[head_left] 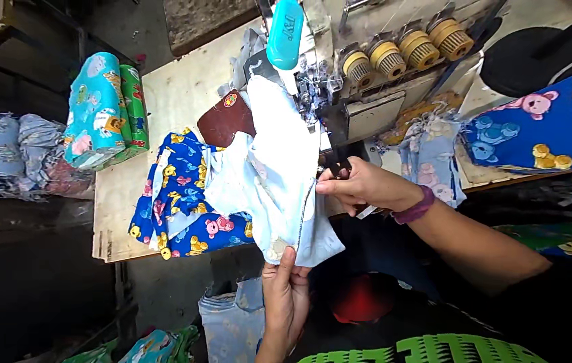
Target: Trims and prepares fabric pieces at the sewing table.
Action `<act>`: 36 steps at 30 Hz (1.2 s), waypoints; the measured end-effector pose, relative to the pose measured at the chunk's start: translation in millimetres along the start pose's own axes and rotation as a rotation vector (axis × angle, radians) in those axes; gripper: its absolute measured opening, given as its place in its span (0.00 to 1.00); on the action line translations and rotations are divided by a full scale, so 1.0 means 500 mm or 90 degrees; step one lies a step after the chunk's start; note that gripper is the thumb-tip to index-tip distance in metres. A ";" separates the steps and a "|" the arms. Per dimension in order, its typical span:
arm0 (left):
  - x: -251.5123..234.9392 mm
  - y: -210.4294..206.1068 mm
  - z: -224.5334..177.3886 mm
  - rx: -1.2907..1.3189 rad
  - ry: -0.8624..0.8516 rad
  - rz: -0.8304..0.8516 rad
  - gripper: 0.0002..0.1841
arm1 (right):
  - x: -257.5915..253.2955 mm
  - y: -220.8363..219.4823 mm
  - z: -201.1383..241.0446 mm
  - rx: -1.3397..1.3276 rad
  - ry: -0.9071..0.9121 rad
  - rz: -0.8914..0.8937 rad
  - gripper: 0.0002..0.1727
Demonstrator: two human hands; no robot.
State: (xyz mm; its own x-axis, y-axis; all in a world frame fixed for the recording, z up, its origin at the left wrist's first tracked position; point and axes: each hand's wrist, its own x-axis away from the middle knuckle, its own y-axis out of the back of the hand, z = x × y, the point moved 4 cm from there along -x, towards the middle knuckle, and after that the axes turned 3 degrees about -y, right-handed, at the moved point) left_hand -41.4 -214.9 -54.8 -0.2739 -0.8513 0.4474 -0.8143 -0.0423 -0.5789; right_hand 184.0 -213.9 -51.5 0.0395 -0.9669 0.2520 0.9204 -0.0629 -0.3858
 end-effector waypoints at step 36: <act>-0.048 0.017 0.024 -0.199 -0.385 0.110 0.08 | 0.085 0.001 0.003 0.290 0.249 -0.409 0.07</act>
State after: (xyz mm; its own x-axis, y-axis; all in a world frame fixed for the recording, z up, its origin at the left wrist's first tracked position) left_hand -35.5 -201.1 -78.8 -0.1540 -0.9775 -0.1445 -0.9185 0.1955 -0.3438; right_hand 186.8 -254.6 -39.7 -0.5991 -0.7987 -0.0553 0.7876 -0.6004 0.1388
